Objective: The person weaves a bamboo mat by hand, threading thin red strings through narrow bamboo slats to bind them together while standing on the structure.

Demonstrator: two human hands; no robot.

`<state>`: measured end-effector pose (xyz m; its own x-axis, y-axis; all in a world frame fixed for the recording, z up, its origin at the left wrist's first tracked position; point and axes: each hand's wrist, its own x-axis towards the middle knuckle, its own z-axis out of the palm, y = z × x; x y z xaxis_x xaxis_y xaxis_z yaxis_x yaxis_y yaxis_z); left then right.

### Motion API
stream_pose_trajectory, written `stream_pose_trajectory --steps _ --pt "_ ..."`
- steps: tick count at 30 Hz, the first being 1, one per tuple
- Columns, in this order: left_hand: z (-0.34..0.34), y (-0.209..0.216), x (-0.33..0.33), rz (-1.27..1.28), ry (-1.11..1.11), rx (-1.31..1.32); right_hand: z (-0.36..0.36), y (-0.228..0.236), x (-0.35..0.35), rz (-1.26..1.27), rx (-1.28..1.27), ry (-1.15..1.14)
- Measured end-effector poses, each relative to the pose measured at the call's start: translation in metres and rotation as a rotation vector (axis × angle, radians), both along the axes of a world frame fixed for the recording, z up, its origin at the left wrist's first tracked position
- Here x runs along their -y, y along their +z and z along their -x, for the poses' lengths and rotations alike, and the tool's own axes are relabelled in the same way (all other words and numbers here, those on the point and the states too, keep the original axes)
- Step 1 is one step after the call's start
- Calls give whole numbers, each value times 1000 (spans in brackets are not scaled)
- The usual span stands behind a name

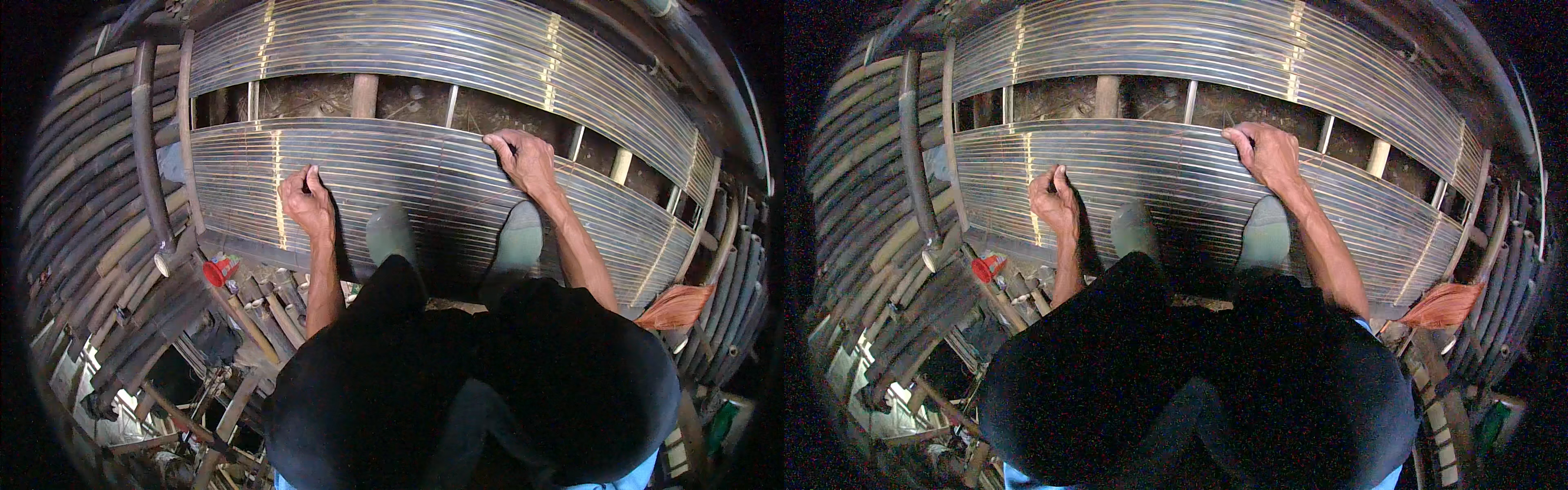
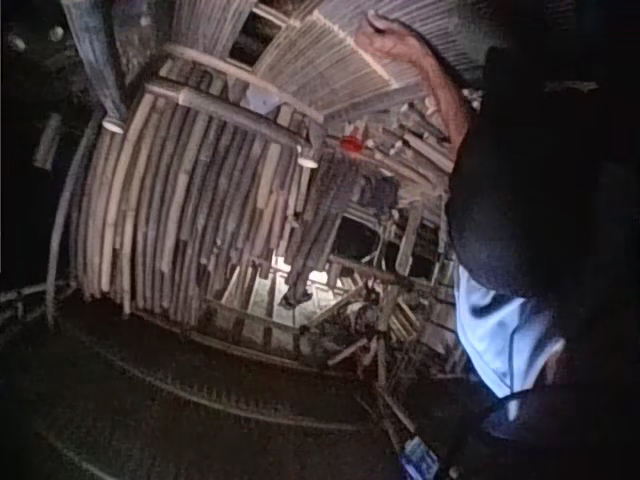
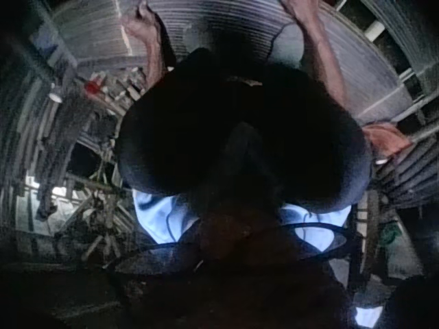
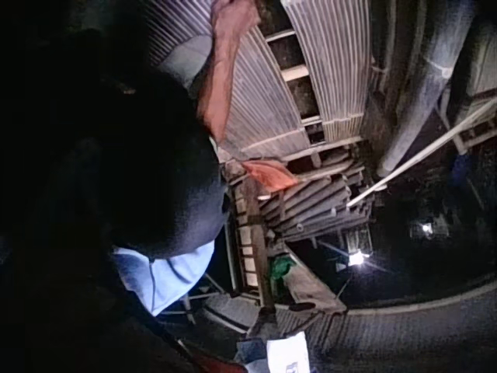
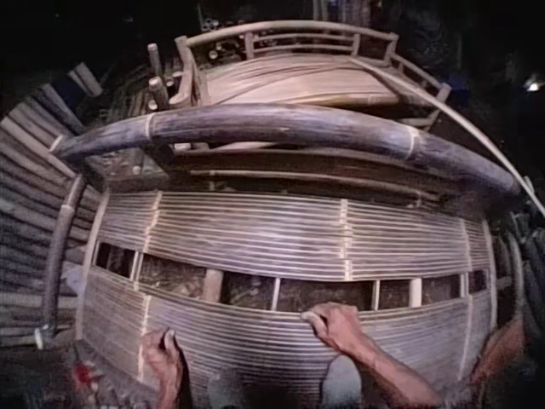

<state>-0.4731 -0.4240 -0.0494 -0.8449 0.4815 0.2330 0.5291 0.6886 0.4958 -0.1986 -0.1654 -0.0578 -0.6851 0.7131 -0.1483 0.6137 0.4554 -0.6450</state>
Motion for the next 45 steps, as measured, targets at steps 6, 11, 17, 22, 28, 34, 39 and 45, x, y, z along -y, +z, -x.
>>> stream_pose_trajectory --steps 6,11,17,22,28,34,39,45 --pt "9 -6 -8 167 -28 -80 2 6 0 16 16 3" --pt "26 -12 5 393 -54 -310 13 8 3 56 -3 28" --pt "55 47 46 152 -122 803 5 14 -12 95 -46 0" --pt "123 153 82 -62 0 1031 4 9 -37 350 72 6" --pt "180 217 62 -1088 240 1090 25 2 -46 451 174 103" --pt "163 157 -50 -632 -93 913 57 -16 -31 432 26 63" --pt "13 41 -179 275 -689 303 65 -24 -34 400 55 36" --pt "-43 -21 -205 305 -673 433 75 -25 -28 441 34 -2"
